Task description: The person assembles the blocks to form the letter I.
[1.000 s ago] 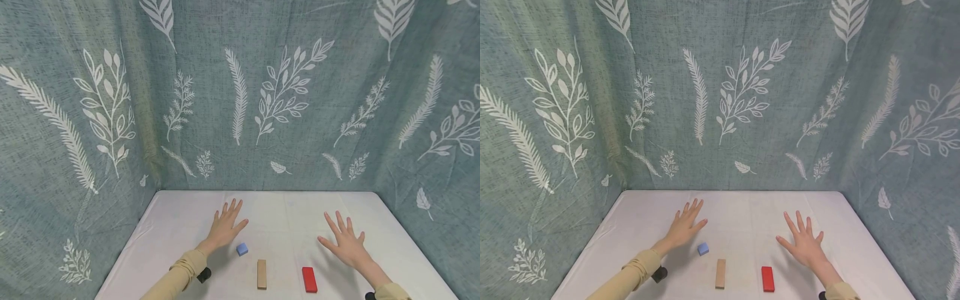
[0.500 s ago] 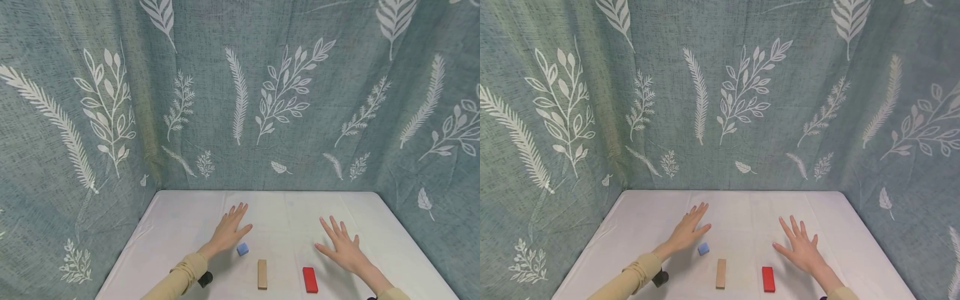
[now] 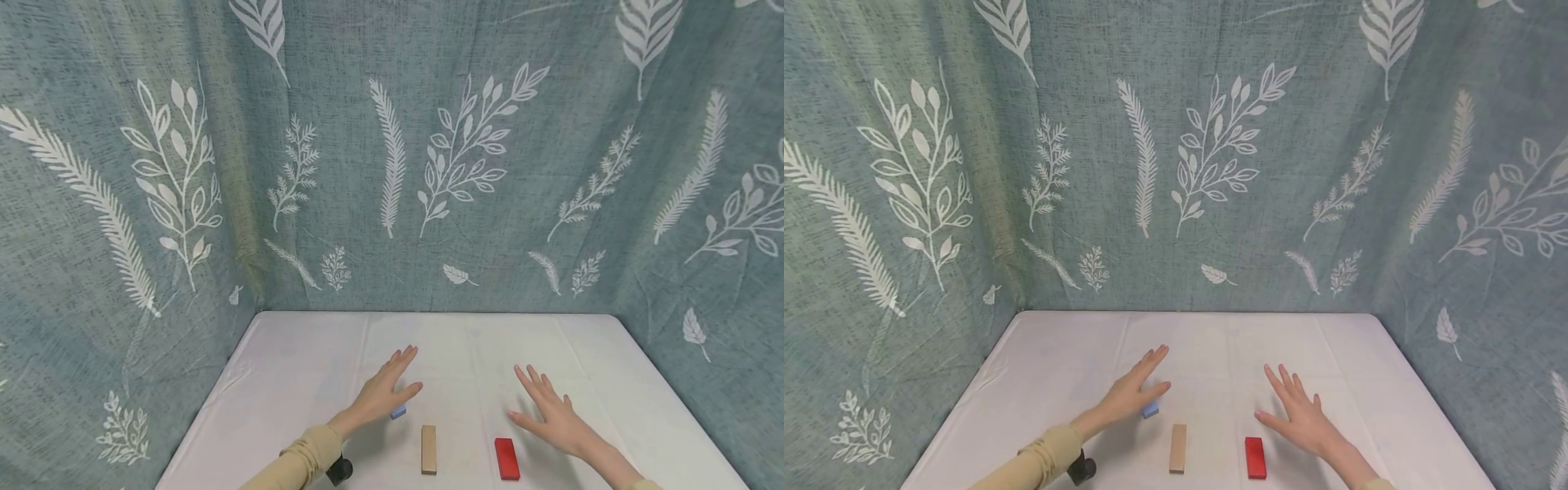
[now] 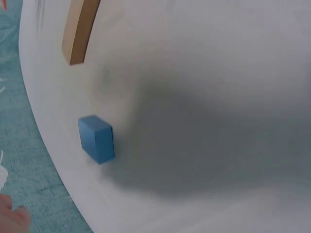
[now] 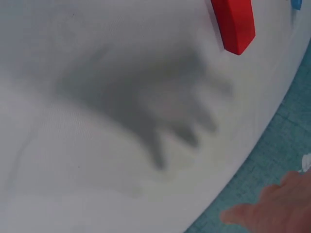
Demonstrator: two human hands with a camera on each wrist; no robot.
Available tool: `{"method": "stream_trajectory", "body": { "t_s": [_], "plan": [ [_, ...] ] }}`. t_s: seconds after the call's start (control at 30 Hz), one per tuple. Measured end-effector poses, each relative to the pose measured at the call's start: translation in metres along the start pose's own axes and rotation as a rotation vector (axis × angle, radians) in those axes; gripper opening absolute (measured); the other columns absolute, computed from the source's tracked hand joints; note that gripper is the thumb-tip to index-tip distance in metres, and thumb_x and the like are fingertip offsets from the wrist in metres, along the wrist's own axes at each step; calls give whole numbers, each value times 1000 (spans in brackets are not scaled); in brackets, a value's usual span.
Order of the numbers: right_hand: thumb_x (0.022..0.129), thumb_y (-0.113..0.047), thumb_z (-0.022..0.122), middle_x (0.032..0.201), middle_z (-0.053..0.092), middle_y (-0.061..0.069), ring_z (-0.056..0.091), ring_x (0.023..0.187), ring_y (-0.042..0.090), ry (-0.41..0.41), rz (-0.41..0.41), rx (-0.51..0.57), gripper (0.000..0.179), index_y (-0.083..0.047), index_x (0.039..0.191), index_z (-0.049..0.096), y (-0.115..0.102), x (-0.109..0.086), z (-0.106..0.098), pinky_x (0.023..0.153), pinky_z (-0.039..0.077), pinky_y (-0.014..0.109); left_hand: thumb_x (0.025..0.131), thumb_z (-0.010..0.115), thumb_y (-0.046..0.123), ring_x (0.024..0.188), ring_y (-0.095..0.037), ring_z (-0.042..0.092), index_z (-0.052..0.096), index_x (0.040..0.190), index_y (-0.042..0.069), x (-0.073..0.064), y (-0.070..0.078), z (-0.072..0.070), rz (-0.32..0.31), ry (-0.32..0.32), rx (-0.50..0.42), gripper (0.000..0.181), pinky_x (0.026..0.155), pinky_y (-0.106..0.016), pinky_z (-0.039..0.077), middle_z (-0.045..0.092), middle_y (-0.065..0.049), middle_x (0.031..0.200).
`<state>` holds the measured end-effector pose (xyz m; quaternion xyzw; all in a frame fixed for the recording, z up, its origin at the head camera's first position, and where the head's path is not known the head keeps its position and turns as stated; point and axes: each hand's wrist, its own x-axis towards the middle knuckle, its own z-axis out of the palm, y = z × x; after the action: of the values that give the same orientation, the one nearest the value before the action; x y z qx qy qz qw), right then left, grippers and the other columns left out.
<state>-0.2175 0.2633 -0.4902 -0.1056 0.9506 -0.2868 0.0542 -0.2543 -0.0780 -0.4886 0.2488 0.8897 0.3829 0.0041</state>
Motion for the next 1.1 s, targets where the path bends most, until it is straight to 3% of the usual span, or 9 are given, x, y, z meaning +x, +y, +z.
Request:
{"method": "stream_trajectory", "body": {
  "t_s": [0.2, 0.47, 0.6, 0.83, 1.1],
  "plan": [
    [88, -54, 56, 160, 8, 16, 4, 144, 48, -57, -2, 68, 85, -26, 153, 9, 0, -2, 3, 98, 3, 84, 94, 53, 43, 143, -35, 26, 27, 150, 17, -4, 3, 8, -12, -22, -14, 67, 107, -67, 32, 29, -8, 155],
    [88, -49, 59, 160, 10, 16, 4, 144, 46, -121, -20, 124, 85, -21, 153, 11, -3, -5, 5, 103, 3, 81, 93, 54, 43, 142, -35, 27, 26, 150, 17, -10, 6, 12, -15, -125, -100, 69, 111, -63, 30, 29, -12, 155],
    [88, -46, 61, 159, 12, 16, 7, 144, 45, -133, -34, 145, 86, -20, 153, 12, -3, -7, 6, 105, 11, 79, 93, 55, 43, 142, -35, 28, 27, 150, 16, -13, 6, 15, 12, -185, -135, 69, 113, -60, 29, 31, -9, 155],
    [89, -43, 62, 158, 18, 16, 22, 142, 43, -146, -86, 167, 84, -19, 153, 14, -4, -10, 9, 107, 33, 66, 92, 59, 39, 139, -32, 36, 31, 148, 13, -17, 4, 21, 28, -228, -170, 68, 114, -51, 33, 36, -7, 152],
    [88, -39, 64, 154, 25, 21, 29, 137, 47, -174, -94, 202, 82, -12, 152, 19, -7, -14, 10, 99, 41, 67, 90, 63, 37, 137, -37, 38, 36, 146, 11, -24, 3, 24, 9, -262, -223, 67, 111, -57, 36, 40, -10, 150]
  ]
}}
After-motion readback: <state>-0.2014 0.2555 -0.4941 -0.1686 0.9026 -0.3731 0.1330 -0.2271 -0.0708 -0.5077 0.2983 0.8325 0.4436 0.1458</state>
